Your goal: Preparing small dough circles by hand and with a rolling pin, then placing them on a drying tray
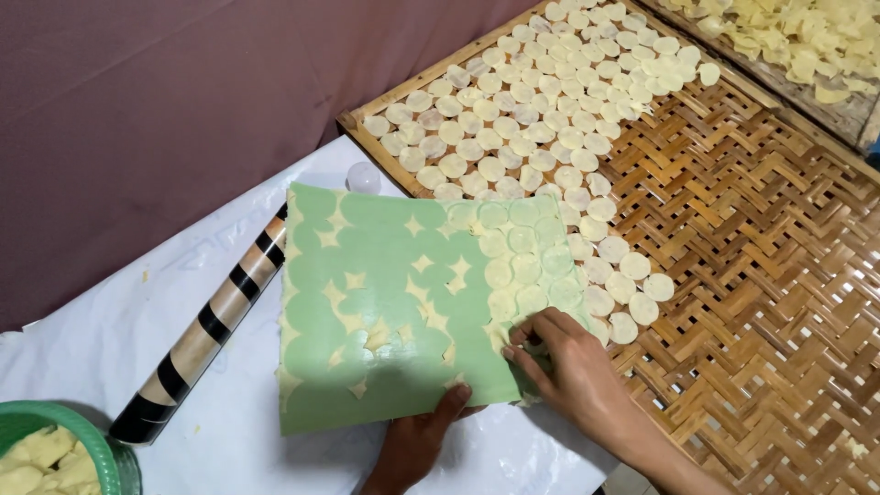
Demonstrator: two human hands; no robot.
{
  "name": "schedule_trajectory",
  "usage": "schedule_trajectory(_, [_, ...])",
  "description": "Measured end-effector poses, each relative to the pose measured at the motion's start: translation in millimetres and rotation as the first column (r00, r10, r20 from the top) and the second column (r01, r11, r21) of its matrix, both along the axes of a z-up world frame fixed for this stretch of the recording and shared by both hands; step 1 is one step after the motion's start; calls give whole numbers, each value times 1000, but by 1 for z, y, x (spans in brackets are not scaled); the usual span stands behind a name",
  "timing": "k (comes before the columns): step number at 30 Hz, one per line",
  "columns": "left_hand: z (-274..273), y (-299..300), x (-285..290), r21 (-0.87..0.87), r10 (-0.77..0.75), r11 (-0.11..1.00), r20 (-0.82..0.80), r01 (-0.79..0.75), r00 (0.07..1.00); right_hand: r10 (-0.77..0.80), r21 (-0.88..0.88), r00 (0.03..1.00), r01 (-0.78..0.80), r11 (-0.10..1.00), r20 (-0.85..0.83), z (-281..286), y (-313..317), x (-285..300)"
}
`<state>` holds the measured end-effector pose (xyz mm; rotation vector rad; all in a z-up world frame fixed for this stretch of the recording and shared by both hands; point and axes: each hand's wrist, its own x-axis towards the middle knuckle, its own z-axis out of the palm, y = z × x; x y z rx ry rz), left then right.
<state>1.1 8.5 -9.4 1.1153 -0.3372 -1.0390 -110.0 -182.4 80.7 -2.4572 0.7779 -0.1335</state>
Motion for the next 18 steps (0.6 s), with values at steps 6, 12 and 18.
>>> schedule_trajectory(6, [6,0,1,38,3,999,2,-3,1000,-88,198,996,84,977,13,-5,-7,4])
schedule_trajectory(12, [8,-1,0,104,25,994,-3,-25,1000,-95,246,992,73,966,78,-14,-11,7])
schedule_trajectory(18, [0,1,0,115,9,993,6,-10,1000,-106,406,927,-53,912,361,-6,-6,7])
